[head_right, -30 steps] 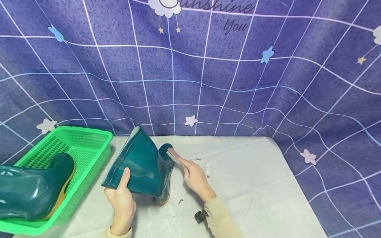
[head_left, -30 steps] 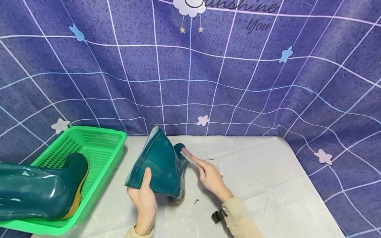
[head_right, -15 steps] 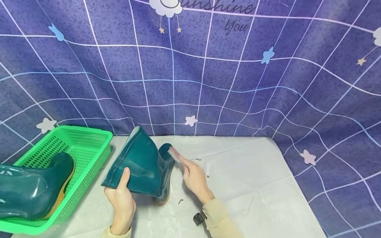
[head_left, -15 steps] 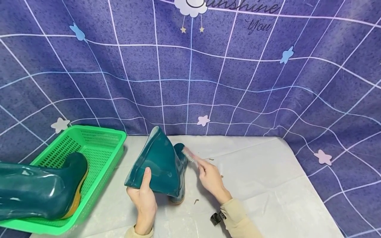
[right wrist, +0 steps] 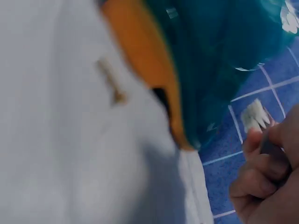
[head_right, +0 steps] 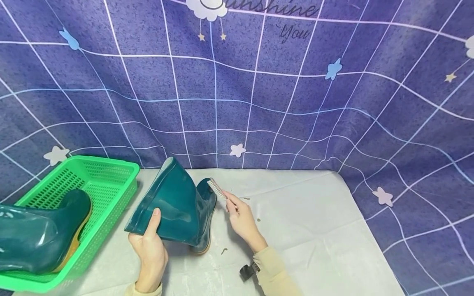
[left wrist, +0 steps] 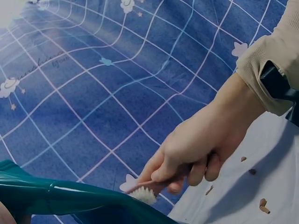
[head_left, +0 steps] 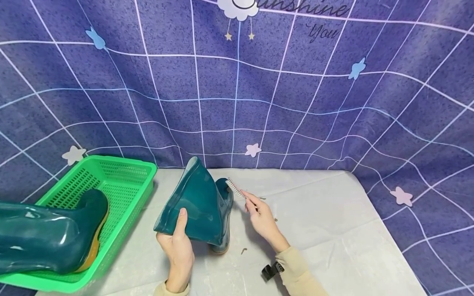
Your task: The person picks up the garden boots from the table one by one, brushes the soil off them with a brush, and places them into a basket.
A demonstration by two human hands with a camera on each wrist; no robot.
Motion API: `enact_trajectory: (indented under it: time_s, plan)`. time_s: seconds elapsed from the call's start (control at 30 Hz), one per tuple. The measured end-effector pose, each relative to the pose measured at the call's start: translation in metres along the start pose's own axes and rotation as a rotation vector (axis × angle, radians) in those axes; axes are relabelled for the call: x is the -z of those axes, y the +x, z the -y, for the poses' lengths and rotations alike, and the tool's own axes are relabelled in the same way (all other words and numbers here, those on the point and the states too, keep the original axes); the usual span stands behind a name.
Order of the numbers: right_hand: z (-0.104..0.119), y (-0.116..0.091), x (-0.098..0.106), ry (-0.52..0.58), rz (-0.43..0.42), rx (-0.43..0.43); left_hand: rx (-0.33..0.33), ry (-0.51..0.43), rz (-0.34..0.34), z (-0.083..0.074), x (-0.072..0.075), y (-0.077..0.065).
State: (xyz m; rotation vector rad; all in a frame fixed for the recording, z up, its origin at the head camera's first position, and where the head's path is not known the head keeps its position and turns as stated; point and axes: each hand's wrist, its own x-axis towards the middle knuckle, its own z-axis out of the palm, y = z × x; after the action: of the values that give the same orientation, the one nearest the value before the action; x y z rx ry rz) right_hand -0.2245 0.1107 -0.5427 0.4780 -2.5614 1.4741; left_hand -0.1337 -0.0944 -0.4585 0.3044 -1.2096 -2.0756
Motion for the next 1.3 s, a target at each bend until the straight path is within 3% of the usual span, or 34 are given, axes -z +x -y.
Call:
enact_trajectory:
  time_s: [0.13, 0.23, 0.3, 0.43, 0.57, 0.77, 0.93, 1.1, 1.2, 1.3]
  plan:
    - [-0.001, -0.001, -0.004, -0.241, -0.081, 0.044, 0.002, 0.004, -0.003, 0.000, 0.000, 0.000]
    - [-0.002, -0.001, -0.007, -0.318, -0.179, 0.036, 0.002, -0.014, -0.005, 0.000, 0.000, 0.000]
    - [-0.003, -0.001, -0.008, -0.316, -0.183, 0.047, -0.001, -0.023, -0.007, 0.000, 0.000, 0.000]
    - [-0.004, -0.001, -0.006, -0.301, -0.113, 0.065, 0.001, -0.018, -0.008, -0.001, 0.000, -0.001]
    - [-0.002, 0.000, -0.002, -0.302, -0.149, 0.020, 0.011, -0.006, -0.006, -0.002, -0.001, -0.001]
    - [-0.003, 0.002, -0.001, -0.147, -0.026, -0.001, 0.007, -0.013, -0.010, -0.003, 0.000, -0.001]
    - [-0.009, 0.003, 0.000, -0.172, -0.139, -0.060, 0.011, 0.000, -0.002, -0.002, 0.001, 0.000]
    - [-0.013, 0.004, 0.000, -0.061, -0.165, -0.137, 0.018, 0.024, 0.003, -0.002, 0.001, 0.000]
    - [-0.014, 0.004, -0.002, -0.032, -0.140, -0.120, 0.023, 0.028, 0.006, -0.003, 0.000, 0.000]
    - [-0.013, 0.002, -0.003, -0.038, -0.060, -0.052, 0.025, 0.023, 0.004, -0.003, 0.000, -0.001]
